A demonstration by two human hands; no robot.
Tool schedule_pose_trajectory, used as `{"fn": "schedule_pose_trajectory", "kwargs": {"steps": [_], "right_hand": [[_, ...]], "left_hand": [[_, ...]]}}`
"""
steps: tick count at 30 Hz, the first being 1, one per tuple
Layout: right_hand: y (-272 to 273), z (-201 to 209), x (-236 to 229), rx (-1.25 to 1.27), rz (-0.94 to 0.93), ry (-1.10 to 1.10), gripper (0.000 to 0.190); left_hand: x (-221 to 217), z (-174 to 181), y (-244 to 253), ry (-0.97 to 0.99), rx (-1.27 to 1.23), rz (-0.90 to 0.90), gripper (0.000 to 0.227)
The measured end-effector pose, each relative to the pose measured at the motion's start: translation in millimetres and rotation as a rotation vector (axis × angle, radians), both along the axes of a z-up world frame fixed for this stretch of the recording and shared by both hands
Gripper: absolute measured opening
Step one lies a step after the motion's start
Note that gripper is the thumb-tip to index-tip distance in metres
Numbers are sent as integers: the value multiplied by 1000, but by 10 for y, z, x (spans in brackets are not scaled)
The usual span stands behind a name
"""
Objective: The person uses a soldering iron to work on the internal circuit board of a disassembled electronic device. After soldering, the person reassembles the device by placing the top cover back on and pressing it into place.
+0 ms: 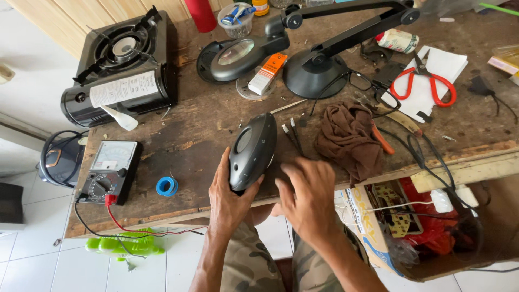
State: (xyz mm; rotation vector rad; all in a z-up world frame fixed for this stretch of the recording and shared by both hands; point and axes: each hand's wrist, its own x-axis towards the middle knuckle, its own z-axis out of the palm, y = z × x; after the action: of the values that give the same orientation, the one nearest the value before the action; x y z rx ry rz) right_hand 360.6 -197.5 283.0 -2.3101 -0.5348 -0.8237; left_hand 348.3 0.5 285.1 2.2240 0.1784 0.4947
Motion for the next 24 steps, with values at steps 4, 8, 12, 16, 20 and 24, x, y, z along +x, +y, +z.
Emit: {"fn": "schedule_pose_trajectory", "kwargs": {"steps": [4, 8, 12, 16, 20, 24], "right_hand": [[97, 12, 301, -7, 23, -137, 26], [158, -71, 391, -24, 18, -78, 18], [162, -85, 369, -19, 14, -62, 24], [98, -133, 178, 53, 12, -85, 28], [172, -24, -305, 189, 24, -39, 15], [259, 114, -751, 287, 255, -20, 18]], "left_hand": [[5, 55, -14, -79, -124, -5, 105], [-2, 50, -5, -59, -132, 0, 104], [6, 47, 16, -75, -139, -13, 104], [19, 19, 16, -83, -135, -21, 104], [8, -16, 30, 41, -14, -9, 100], [11, -6, 17, 18, -11, -15, 99]]}}
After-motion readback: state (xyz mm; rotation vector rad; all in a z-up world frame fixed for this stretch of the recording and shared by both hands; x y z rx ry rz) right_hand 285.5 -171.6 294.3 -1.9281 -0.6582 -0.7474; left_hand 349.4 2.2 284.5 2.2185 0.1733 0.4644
